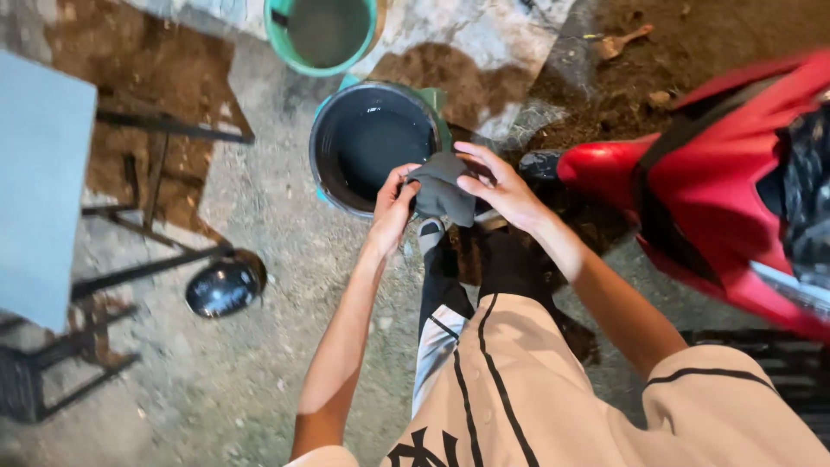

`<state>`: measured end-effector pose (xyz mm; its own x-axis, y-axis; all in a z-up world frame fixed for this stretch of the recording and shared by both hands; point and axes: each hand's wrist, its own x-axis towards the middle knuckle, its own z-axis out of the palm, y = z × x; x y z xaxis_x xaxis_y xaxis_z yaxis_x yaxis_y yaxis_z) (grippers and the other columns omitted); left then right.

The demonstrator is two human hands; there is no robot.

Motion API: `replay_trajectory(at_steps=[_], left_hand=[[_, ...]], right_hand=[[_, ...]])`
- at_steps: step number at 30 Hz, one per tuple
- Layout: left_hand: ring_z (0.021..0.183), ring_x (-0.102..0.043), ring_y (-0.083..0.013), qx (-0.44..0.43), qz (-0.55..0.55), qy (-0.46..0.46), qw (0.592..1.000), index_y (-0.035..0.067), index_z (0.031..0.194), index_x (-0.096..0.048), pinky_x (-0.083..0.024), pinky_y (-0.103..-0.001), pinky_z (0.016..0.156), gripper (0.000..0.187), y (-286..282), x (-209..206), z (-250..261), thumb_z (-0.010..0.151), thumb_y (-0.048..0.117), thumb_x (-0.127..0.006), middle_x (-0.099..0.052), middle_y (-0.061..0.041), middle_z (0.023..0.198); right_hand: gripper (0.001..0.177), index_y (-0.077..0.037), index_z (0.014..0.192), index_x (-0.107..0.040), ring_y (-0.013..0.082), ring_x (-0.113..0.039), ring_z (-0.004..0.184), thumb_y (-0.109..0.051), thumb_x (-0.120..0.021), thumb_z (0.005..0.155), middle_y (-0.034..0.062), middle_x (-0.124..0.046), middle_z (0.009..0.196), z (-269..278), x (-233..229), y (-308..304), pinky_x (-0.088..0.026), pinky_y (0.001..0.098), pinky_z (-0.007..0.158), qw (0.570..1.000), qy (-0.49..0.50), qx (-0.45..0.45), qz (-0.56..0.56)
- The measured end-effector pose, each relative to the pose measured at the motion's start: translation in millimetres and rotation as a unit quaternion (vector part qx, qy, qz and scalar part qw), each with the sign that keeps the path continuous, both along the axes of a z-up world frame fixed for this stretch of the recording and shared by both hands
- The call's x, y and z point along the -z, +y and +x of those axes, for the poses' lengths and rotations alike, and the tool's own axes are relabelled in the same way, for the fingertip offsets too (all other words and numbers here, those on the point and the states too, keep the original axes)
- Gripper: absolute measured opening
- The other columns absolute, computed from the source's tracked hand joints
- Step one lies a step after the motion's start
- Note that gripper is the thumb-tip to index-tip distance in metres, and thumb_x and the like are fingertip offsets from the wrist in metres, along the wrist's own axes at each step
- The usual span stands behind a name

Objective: The person cleans a red motorcycle by first spraying a liquid from a bottle onto the rear wheel and chain area while scrubbing with a brush. They then dip a sponge into a bucket of water and wipe down the motorcycle's body panels, including the seat, side fairings, and rear fender.

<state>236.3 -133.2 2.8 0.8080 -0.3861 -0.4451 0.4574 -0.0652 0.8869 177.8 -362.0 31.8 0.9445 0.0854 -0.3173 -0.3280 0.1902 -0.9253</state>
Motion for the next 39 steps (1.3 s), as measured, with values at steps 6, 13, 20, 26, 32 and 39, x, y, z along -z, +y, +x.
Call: replay_trajectory(at_steps=[6, 13, 20, 26, 32, 39], left_hand=[[0.109, -0.062, -0.0155, 0.053, -0.186, 0.135, 0.972, 0.005, 0.131, -0.058, -0.053, -0.030, 0.094, 0.032, -18, -64, 4, 0.100, 0.009, -0.052, -0.064, -0.007, 0.120], [0.102, -0.064, -0.0152, 0.170, -0.072, 0.102, 0.978, 0.015, 0.133, -0.050, -0.055, -0.034, 0.081, 0.044, -69, -116, 4, 0.092, 0.012, -0.068, -0.064, -0.006, 0.117], [0.103, -0.067, -0.0159, 0.278, -0.149, 0.177, 0.932, 0.007, 0.130, -0.059, -0.058, -0.033, 0.086, 0.037, -135, -92, 2, 0.096, 0.014, -0.073, -0.068, -0.004, 0.113], [0.097, -0.067, -0.0143, 0.339, -0.163, 0.171, 0.911, 0.009, 0.126, -0.059, -0.059, -0.033, 0.081, 0.026, -214, -83, -36, 0.103, 0.020, -0.066, -0.066, -0.003, 0.109], [0.097, -0.066, -0.0164, 0.411, -0.146, 0.184, 0.881, 0.007, 0.125, -0.061, -0.059, -0.034, 0.079, 0.025, -282, -88, -86, 0.105, 0.020, -0.064, -0.067, -0.005, 0.109], [0.108, -0.067, -0.0158, 0.469, -0.136, 0.257, 0.834, 0.009, 0.132, -0.057, -0.060, -0.033, 0.086, 0.033, -337, -132, -124, 0.103, 0.023, -0.063, -0.066, -0.005, 0.122]], right_hand=[[0.057, -0.009, 0.146, -0.051, 0.0139, -0.060, 0.118, -0.016, -0.071, 0.094, 0.0063, -0.062, 0.134, -47, -21, 2, -0.052, 0.0314, 0.097, 0.979, 0.111, 0.113, 0.126], [0.034, -0.002, 0.127, -0.061, 0.0125, -0.068, 0.106, -0.017, -0.072, 0.098, 0.0066, -0.073, 0.117, -87, -50, -9, -0.054, 0.0304, 0.093, 0.968, -0.012, 0.238, -0.074], [0.040, -0.006, 0.128, -0.059, 0.0196, -0.070, 0.098, -0.023, -0.076, 0.097, 0.0142, -0.071, 0.113, -130, -79, -46, -0.057, 0.0348, 0.086, 0.900, -0.001, 0.341, -0.271], [0.052, -0.009, 0.143, -0.053, 0.0356, -0.060, 0.123, -0.025, -0.077, 0.100, 0.0222, -0.054, 0.138, -179, -144, -65, -0.056, 0.0405, 0.098, 0.757, -0.035, 0.428, -0.492], [0.085, -0.009, 0.150, -0.041, 0.0490, -0.042, 0.138, -0.027, -0.085, 0.080, 0.0258, -0.032, 0.156, -223, -161, -83, -0.039, 0.0523, 0.112, 0.694, -0.081, 0.357, -0.620], [0.086, -0.005, 0.161, -0.022, 0.0501, -0.033, 0.149, 0.016, -0.048, 0.082, 0.0290, -0.019, 0.166, -282, -140, -116, -0.039, 0.0461, 0.117, 0.747, -0.013, 0.395, -0.534]])
